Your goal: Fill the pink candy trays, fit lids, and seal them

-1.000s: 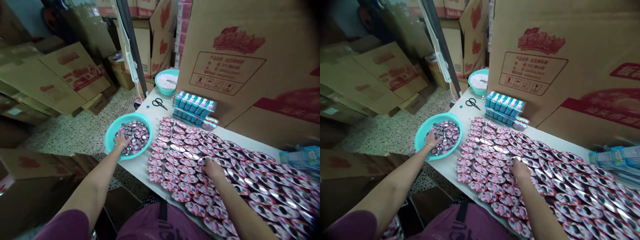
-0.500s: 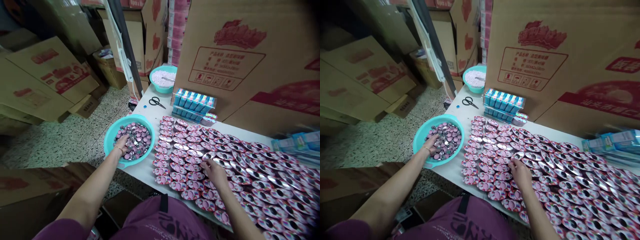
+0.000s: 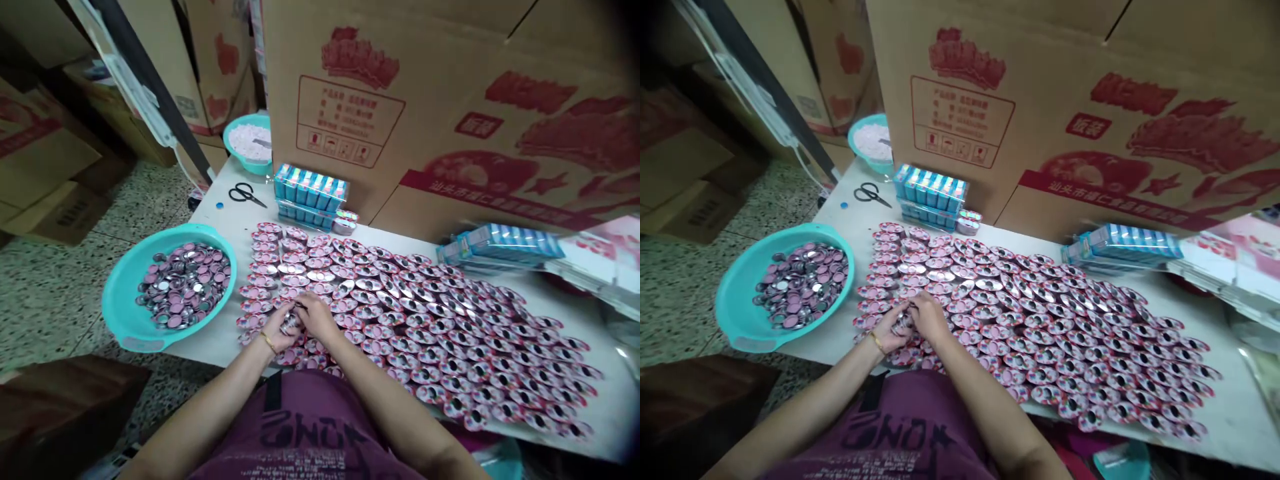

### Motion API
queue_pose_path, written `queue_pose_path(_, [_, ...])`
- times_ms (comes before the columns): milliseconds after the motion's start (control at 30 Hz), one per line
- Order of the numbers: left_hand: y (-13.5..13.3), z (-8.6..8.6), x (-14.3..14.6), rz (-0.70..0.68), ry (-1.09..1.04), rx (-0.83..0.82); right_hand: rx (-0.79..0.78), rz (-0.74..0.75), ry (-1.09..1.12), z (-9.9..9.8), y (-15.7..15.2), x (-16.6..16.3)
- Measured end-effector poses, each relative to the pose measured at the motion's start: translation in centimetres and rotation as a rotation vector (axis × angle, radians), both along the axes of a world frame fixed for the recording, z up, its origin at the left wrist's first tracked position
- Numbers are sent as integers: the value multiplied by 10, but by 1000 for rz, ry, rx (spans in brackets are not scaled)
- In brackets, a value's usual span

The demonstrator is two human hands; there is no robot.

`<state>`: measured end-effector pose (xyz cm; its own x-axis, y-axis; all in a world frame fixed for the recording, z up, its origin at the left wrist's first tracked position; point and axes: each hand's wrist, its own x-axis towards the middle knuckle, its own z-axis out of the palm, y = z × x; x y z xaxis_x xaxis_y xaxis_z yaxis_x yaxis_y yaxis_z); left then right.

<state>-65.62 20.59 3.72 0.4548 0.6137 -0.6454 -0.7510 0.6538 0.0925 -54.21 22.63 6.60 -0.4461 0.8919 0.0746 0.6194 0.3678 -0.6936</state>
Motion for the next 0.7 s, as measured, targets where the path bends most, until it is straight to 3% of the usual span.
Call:
queue_pose_path(133, [11, 0, 14, -64, -37, 47, -63, -254, 68, -8, 14, 59])
queue_pose_path(267, [7, 5, -3, -76, 6, 33, -295, -553, 161, -18, 27, 119])
queue_pose_path(333, [2, 7, -11, -70, 40, 39, -310, -625, 157, -24, 32, 138])
queue_pose_path(400, [0, 9, -14, -69, 75, 55, -237, -614, 75, -25, 41, 144])
queue_pose_path(533, [-2, 13, -12, -80, 127, 93, -68, -427, -285, -19, 65, 126])
queue_pose_path(700, [-4, 13, -11, -71, 113, 96, -194, -303, -750, -16, 86, 99])
